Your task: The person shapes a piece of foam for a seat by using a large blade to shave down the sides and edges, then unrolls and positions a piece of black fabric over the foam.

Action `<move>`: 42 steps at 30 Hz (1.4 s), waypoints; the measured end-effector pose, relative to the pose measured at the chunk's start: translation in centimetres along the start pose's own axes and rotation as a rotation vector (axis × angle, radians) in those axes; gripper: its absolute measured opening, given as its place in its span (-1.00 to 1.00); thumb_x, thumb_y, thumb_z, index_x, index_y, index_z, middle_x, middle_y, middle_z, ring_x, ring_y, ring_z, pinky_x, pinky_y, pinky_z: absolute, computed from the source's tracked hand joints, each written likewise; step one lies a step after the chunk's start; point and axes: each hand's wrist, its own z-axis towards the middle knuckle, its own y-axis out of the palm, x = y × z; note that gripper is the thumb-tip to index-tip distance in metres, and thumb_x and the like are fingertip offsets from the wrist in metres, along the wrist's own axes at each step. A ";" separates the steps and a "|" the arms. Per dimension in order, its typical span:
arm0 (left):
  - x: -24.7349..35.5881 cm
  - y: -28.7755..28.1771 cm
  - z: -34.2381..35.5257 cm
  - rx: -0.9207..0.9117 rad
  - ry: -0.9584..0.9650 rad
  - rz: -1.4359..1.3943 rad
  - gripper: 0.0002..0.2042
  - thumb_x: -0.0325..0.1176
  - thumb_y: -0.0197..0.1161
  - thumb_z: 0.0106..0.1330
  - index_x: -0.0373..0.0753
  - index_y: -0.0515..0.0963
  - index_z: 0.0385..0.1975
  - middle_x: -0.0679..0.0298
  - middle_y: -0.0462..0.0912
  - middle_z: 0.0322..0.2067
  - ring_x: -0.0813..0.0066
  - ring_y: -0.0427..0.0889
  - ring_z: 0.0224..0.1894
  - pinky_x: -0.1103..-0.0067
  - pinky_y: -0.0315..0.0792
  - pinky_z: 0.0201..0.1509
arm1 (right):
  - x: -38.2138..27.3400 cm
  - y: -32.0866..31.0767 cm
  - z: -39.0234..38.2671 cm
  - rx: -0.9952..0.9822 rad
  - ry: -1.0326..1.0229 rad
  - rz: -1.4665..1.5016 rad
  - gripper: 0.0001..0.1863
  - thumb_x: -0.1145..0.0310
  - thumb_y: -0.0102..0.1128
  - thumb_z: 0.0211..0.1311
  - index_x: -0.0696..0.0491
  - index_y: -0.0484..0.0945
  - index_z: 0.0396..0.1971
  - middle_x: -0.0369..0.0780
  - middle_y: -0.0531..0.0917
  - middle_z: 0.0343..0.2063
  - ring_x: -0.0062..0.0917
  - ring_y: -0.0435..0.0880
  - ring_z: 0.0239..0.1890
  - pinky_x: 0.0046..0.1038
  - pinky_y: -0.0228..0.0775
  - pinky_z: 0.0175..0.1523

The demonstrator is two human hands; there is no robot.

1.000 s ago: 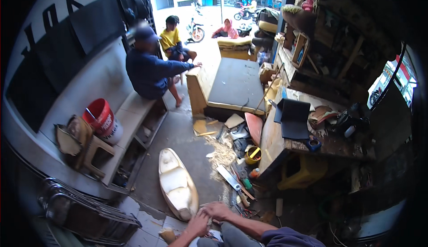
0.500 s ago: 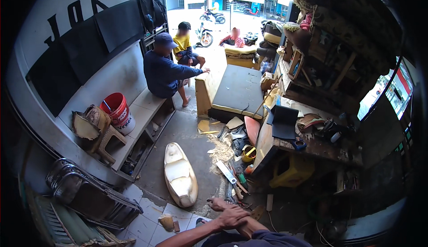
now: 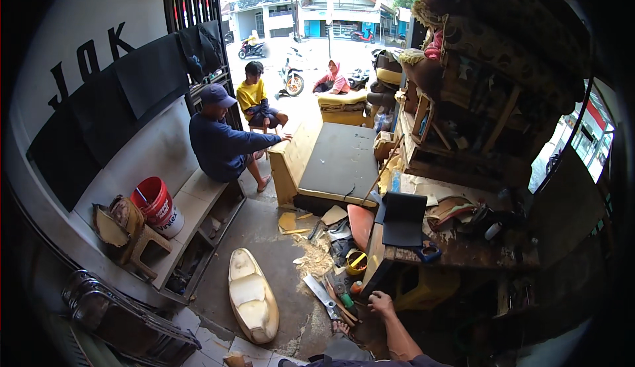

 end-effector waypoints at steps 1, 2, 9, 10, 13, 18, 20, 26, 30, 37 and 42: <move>1.4 0.2 -1.0 -0.001 0.019 -0.068 -0.57 -0.03 0.03 0.35 -0.30 0.65 -0.22 0.03 0.72 -0.33 0.13 0.72 -0.34 0.27 0.56 -0.27 | -2.3 -1.7 1.1 -0.001 0.019 0.163 -0.57 0.17 0.21 0.31 0.05 0.55 0.10 -0.19 0.70 -0.28 -0.51 0.70 -0.45 -0.42 0.54 -0.40; 3.0 0.7 -1.9 -0.009 0.048 -0.128 -0.57 -0.03 0.03 0.35 -0.30 0.65 -0.23 0.04 0.72 -0.33 0.13 0.72 -0.34 0.28 0.56 -0.28 | -4.2 -3.5 2.6 0.001 0.041 0.328 -0.60 0.17 0.20 0.33 0.05 0.53 0.07 -0.22 0.68 -0.30 -0.53 0.69 -0.46 -0.44 0.52 -0.43; 10.9 5.9 -8.1 -0.073 0.138 -0.350 -0.59 -0.04 0.05 0.35 -0.30 0.65 -0.24 0.06 0.71 -0.35 0.15 0.71 -0.35 0.30 0.55 -0.29 | -12.0 -5.9 14.8 0.143 0.280 0.775 -0.41 -0.27 0.09 0.33 -0.01 0.45 -0.04 -0.24 0.65 -0.43 -0.45 0.66 -0.51 -0.39 0.48 -0.46; 11.5 7.3 -8.9 -0.098 0.137 -0.363 -0.59 -0.05 0.05 0.35 -0.30 0.65 -0.24 0.06 0.71 -0.35 0.15 0.71 -0.35 0.30 0.55 -0.30 | -12.3 -5.5 16.3 0.162 0.316 0.844 -0.37 -0.31 0.09 0.30 0.00 0.43 -0.05 -0.23 0.64 -0.42 -0.43 0.64 -0.51 -0.38 0.43 -0.46; 13.0 10.2 -10.6 -0.151 0.105 -0.371 -0.60 -0.05 0.05 0.35 -0.29 0.65 -0.24 0.07 0.71 -0.36 0.16 0.71 -0.35 0.31 0.55 -0.30 | -9.6 -4.4 19.5 0.302 0.451 0.851 -0.38 -0.34 0.10 0.26 0.01 0.43 -0.21 -0.24 0.56 -0.53 -0.42 0.60 -0.58 -0.38 0.39 -0.51; 13.1 11.2 -11.1 -0.168 -0.003 -0.374 -0.61 -0.06 0.06 0.34 -0.29 0.65 -0.25 0.09 0.71 -0.37 0.18 0.71 -0.36 0.32 0.54 -0.31 | -10.0 -2.4 19.4 0.490 0.519 0.875 -0.50 -0.25 0.07 0.32 -0.06 0.41 -0.29 -0.24 0.51 -0.60 -0.41 0.51 -0.66 -0.31 0.29 -0.54; 13.4 11.0 -11.0 -0.174 -0.008 -0.373 -0.62 -0.07 0.07 0.34 -0.29 0.65 -0.26 0.09 0.71 -0.37 0.19 0.71 -0.36 0.33 0.54 -0.32 | -8.6 -3.7 20.4 0.484 0.488 0.896 -0.54 -0.21 0.09 0.33 -0.08 0.41 -0.35 -0.27 0.48 -0.65 -0.43 0.49 -0.69 -0.33 0.28 -0.55; 12.9 11.1 -11.3 -0.157 -0.019 -0.390 -0.63 -0.08 0.08 0.34 -0.28 0.65 -0.27 0.11 0.70 -0.39 0.20 0.71 -0.37 0.34 0.54 -0.33 | -11.2 -6.0 19.9 0.361 0.465 1.106 -0.71 0.11 0.20 0.32 -0.13 0.39 -0.55 -0.41 0.41 -0.74 -0.57 0.43 -0.74 -0.45 0.14 -0.65; 12.9 11.6 -10.9 -0.165 -0.013 -0.386 -0.64 -0.09 0.09 0.34 -0.28 0.65 -0.27 0.13 0.70 -0.39 0.22 0.71 -0.37 0.35 0.53 -0.34 | -12.9 -6.8 21.0 0.458 0.520 1.030 -0.89 0.19 0.10 0.25 -0.13 0.44 -0.37 -0.31 0.50 -0.61 -0.48 0.52 -0.66 -0.44 0.27 -0.59; 13.4 12.6 -10.4 -0.193 -0.013 -0.421 -0.66 -0.10 0.10 0.34 -0.27 0.66 -0.29 0.15 0.70 -0.41 0.24 0.70 -0.38 0.37 0.53 -0.36 | -11.5 -7.4 21.3 0.383 0.529 1.176 -0.77 0.18 0.11 0.25 -0.11 0.43 -0.13 -0.17 0.57 -0.41 -0.40 0.57 -0.54 -0.38 0.43 -0.52; 13.5 13.3 -10.2 -0.216 -0.038 -0.443 -0.67 -0.12 0.11 0.34 -0.27 0.66 -0.29 0.16 0.69 -0.42 0.25 0.70 -0.38 0.38 0.53 -0.37 | -11.4 -8.7 21.7 0.492 0.541 1.149 -0.72 0.24 0.26 0.21 -0.11 0.42 -0.12 -0.10 0.60 -0.44 -0.37 0.61 -0.55 -0.39 0.48 -0.55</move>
